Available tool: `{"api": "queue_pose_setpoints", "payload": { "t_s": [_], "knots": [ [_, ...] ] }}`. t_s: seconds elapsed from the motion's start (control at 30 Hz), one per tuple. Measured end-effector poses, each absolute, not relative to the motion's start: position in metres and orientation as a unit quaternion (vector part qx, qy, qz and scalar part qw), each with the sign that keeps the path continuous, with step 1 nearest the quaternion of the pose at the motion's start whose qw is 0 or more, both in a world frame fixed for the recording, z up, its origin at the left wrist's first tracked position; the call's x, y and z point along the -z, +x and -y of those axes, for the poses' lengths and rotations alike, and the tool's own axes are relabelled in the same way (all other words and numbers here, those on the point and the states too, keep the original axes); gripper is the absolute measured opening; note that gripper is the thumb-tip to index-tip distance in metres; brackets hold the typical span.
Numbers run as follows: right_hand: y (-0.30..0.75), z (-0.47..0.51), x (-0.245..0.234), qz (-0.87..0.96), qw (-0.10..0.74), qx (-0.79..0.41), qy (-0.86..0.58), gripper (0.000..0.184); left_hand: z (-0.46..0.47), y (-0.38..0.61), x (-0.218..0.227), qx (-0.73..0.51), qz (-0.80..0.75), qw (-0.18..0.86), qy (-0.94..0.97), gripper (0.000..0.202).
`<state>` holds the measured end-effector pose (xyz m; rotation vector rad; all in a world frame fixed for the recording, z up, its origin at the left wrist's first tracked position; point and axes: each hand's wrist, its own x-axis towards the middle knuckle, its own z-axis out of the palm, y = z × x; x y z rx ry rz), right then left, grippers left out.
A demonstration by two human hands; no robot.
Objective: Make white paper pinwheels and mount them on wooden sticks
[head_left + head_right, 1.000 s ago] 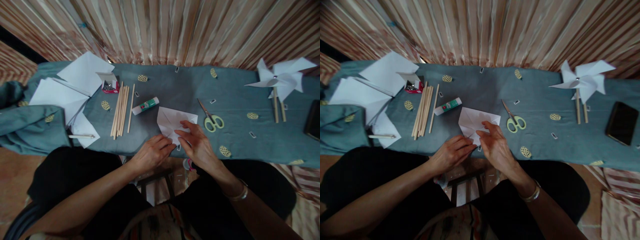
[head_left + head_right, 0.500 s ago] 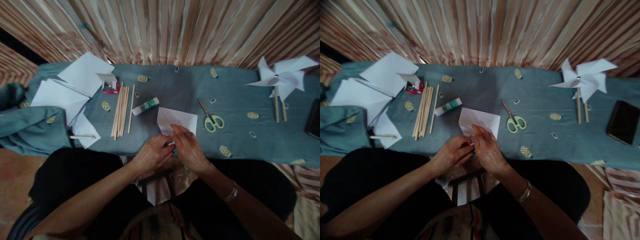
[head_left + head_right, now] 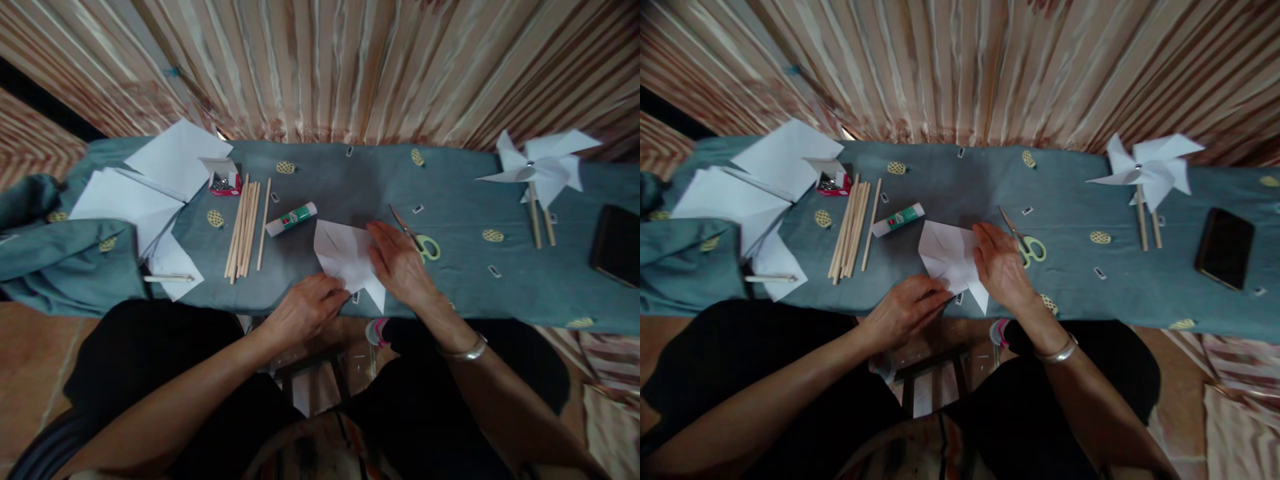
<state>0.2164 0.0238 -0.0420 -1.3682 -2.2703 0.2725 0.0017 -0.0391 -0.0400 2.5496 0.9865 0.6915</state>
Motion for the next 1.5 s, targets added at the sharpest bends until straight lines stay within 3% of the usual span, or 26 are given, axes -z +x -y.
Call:
{"api": "queue_pose_setpoints", "payload": {
  "t_s": [0.17,0.43,0.77,0.93,1.1,1.3,1.5],
  "knots": [
    [0.226,-0.031,0.036,0.815,0.220,-0.112,-0.525,0.039,0.034,-0.010,0.038,-0.241,-0.354,0.140,0.893,0.022],
    [0.239,-0.016,0.021,0.720,0.187,-0.252,-0.619,0.031,0.010,-0.031,0.037,-0.240,-0.400,0.090,0.880,0.022],
    [0.242,-0.009,0.017,0.742,0.176,-0.181,-0.621,0.025,0.032,-0.007,0.038,-0.214,-0.351,0.116,0.904,0.031],
    [0.237,-0.007,0.015,0.758,0.211,-0.206,-0.582,0.024,0.030,-0.002,0.041,-0.197,-0.342,0.084,0.915,0.021],
    [0.239,-0.006,0.020,0.763,0.237,-0.301,-0.520,0.024,0.032,-0.003,0.038,-0.221,-0.332,0.071,0.915,0.015],
    [0.247,-0.005,0.023,0.767,0.190,-0.437,-0.429,0.030,0.037,-0.011,0.035,-0.231,-0.346,0.119,0.902,0.019],
    [0.244,-0.008,0.014,0.722,0.177,-0.533,-0.404,0.019,0.039,-0.013,0.033,-0.226,-0.355,0.143,0.896,0.018]
  ]
}}
